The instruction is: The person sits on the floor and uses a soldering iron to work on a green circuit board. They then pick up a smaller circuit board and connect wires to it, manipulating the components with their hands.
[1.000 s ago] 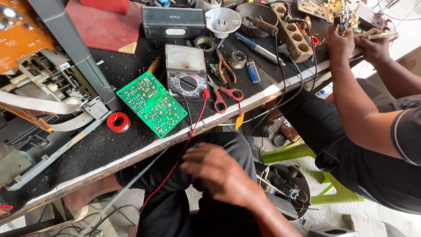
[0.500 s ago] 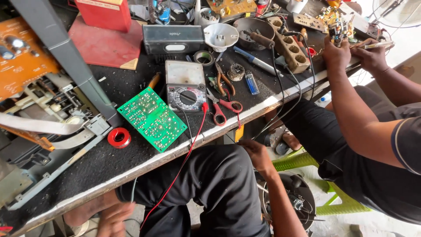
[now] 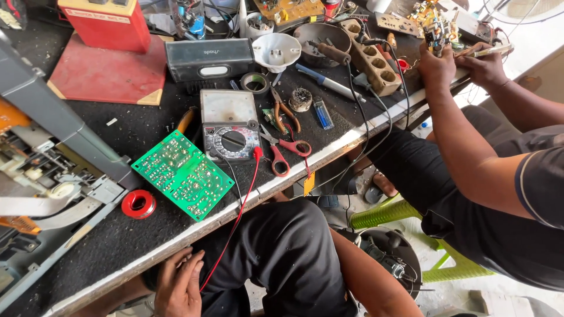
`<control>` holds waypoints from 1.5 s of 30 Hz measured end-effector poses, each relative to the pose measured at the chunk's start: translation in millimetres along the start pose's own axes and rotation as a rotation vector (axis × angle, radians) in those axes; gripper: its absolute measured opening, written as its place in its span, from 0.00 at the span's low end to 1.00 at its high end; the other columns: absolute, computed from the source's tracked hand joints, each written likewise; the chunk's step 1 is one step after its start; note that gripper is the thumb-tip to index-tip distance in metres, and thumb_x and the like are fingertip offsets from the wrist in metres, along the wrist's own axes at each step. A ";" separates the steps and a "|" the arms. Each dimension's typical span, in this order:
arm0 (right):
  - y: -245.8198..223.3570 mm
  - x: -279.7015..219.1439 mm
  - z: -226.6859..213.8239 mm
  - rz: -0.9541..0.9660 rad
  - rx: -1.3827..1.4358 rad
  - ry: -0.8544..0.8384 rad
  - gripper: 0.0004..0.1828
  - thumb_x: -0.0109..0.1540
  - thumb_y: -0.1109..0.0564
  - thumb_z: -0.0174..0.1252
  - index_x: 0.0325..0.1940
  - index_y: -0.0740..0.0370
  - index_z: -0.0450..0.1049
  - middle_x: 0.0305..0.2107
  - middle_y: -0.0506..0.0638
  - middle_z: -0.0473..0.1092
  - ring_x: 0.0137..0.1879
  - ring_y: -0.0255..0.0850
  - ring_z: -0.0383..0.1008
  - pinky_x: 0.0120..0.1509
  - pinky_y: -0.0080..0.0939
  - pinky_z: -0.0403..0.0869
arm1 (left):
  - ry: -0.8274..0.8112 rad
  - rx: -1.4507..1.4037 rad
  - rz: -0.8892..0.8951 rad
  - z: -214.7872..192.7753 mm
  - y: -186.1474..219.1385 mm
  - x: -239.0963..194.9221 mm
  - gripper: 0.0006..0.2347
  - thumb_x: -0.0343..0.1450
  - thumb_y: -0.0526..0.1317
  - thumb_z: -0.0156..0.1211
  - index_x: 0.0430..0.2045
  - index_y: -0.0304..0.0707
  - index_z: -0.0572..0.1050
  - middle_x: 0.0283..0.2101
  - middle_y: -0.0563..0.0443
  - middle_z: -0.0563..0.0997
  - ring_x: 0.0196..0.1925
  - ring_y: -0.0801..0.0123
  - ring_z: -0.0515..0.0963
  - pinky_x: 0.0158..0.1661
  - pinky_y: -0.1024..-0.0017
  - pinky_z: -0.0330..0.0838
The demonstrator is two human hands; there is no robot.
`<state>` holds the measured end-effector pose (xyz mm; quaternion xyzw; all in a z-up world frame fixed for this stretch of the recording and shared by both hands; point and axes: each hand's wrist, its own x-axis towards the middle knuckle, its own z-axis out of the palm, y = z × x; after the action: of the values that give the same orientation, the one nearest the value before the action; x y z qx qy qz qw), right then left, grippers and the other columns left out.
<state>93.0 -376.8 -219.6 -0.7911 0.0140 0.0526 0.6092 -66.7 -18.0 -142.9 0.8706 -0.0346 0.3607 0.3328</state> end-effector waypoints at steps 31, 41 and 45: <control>41.5 -26.9 4.3 -0.035 0.403 0.150 0.05 0.60 0.62 0.66 0.29 0.59 0.80 0.31 0.46 0.74 0.39 0.35 0.74 0.47 0.36 0.71 | 0.110 0.418 0.029 52.7 -66.7 19.4 0.07 0.75 0.31 0.58 0.30 0.20 0.78 0.36 0.24 0.79 0.41 0.26 0.78 0.45 0.44 0.72; -114.4 -56.1 -42.1 -0.189 0.365 0.314 0.17 0.59 0.64 0.62 0.18 0.52 0.67 0.27 0.48 0.71 0.41 0.42 0.74 0.54 0.47 0.71 | -0.054 0.283 -0.245 38.2 -49.1 9.9 0.15 0.72 0.51 0.64 0.42 0.38 0.83 0.44 0.36 0.83 0.44 0.40 0.82 0.44 0.53 0.72; -191.6 -74.6 -67.6 -0.517 0.541 0.209 0.08 0.64 0.62 0.58 0.30 0.60 0.70 0.48 0.66 0.74 0.62 0.65 0.76 0.64 0.66 0.79 | 0.014 0.089 -0.065 -1.5 -23.4 8.1 0.07 0.71 0.41 0.63 0.36 0.42 0.84 0.41 0.57 0.86 0.46 0.68 0.83 0.55 0.72 0.73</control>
<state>39.9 -395.9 -10.7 -0.5806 -0.1104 -0.1892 0.7842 -54.6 2.5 -149.8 0.8827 0.0123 0.3569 0.3055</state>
